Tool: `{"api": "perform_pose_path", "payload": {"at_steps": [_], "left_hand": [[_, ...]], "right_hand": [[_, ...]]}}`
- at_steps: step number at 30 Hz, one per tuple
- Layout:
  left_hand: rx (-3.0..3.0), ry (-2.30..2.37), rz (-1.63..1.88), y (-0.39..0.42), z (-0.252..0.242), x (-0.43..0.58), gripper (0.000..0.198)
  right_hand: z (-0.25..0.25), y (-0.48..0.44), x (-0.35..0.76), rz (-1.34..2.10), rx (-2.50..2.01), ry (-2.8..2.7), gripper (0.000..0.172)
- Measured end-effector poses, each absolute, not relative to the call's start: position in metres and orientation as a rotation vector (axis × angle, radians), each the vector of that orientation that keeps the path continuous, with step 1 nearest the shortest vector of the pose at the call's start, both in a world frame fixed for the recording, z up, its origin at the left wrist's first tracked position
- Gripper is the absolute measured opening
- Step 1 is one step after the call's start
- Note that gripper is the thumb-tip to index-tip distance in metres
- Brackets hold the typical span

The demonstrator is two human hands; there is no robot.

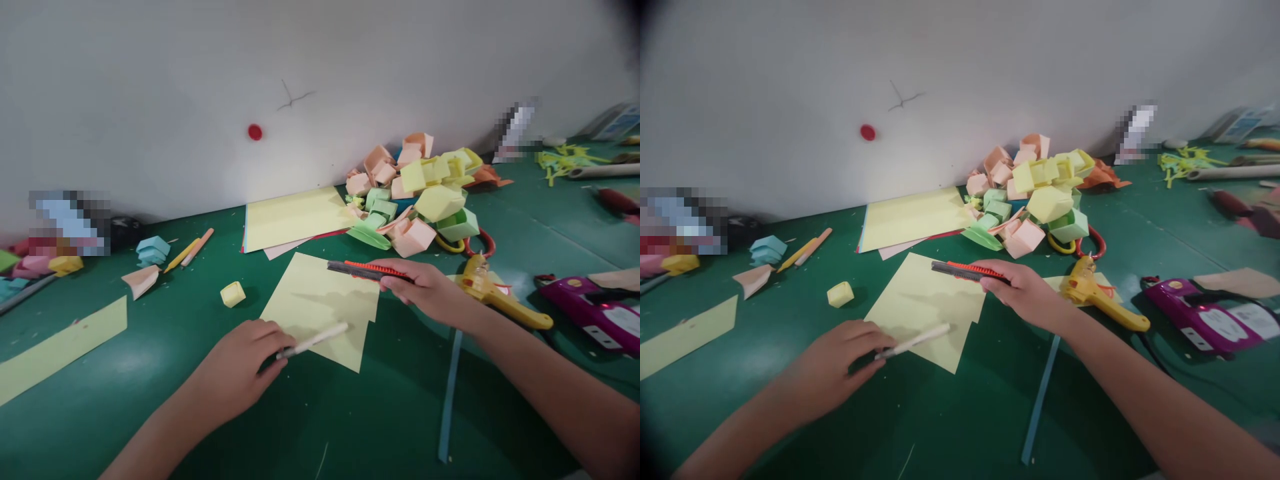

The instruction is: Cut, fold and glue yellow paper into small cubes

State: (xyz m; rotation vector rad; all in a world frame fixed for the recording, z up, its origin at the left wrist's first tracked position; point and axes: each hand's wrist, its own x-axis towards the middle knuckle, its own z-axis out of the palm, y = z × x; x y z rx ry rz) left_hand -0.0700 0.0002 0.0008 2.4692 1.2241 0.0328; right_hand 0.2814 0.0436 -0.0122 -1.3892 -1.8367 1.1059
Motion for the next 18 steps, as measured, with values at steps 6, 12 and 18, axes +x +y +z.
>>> {"api": "perform_pose_path", "payload": {"at_steps": [6, 12, 18], "left_hand": [[2.316, 1.330, -0.148, -0.013, 0.016, -0.064, 0.018], [2.157, 1.449, -0.425, -0.004, 0.036, -0.102, 0.014], [2.001, 1.789, -0.607, 0.024, 0.043, -0.173, 0.017]], "right_hand": [[-0.005, 0.038, 0.279, 1.149, -1.313, -1.621, 0.040], [-0.014, 0.035, 0.284, 1.295, -1.058, -1.456, 0.030], [-0.016, 0.036, 0.274, 1.479, -0.857, -1.350, 0.032]]}}
